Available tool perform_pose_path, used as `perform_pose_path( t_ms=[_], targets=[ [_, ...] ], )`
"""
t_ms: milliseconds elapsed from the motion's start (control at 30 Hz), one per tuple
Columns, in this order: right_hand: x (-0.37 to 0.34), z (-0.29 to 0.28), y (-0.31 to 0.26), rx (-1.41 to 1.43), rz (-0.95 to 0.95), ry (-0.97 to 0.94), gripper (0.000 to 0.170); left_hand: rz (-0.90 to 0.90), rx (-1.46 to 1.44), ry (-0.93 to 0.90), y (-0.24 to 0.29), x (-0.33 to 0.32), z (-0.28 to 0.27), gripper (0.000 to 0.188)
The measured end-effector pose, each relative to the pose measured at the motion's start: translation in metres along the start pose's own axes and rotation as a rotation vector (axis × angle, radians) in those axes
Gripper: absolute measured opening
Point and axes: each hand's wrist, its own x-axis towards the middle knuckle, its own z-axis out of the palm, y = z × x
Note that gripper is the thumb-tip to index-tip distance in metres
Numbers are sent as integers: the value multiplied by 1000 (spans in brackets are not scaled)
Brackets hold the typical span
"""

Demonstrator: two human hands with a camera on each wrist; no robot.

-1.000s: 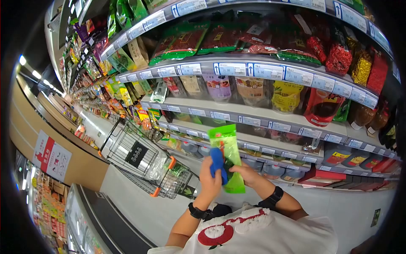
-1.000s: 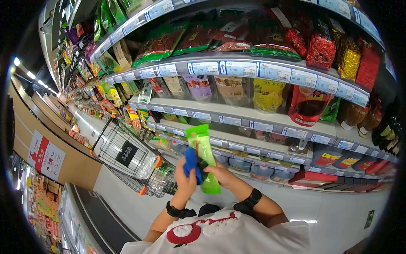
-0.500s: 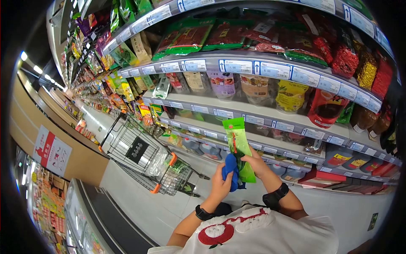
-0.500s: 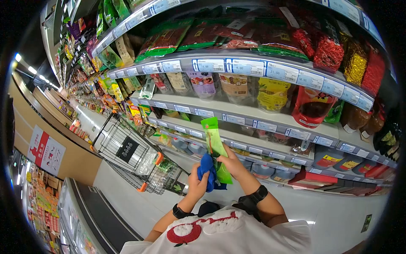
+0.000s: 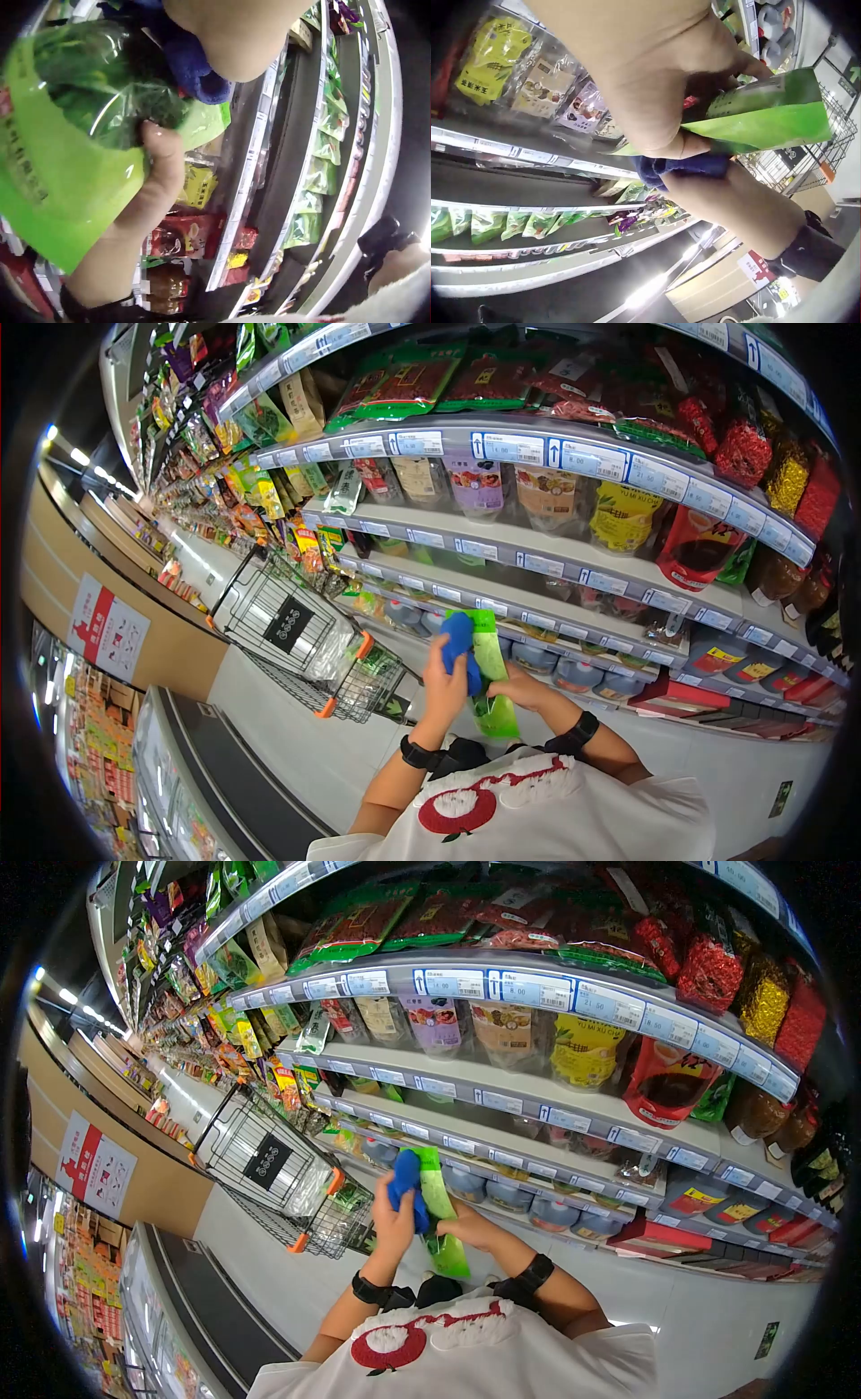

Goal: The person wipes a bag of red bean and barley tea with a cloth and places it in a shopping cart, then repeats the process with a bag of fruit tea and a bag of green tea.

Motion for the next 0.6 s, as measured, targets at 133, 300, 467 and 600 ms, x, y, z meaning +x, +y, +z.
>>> perform_pose_path(
  t_ms=[133, 300, 467, 600],
  targets=[
    [6, -20, 5, 28, -63, 163, 69, 38, 35, -213, -3, -20, 6, 38],
    [6, -26, 3, 115, -141, 297, 53, 171, -60, -347, 15, -27, 6, 38],
    [3, -18, 9, -125, -88, 164, 53, 168, 9, -157, 13, -16, 5, 39],
    [1, 3, 16, -35, -106, 106, 50, 131, -14, -180, 24, 1, -1, 38]
  ],
)
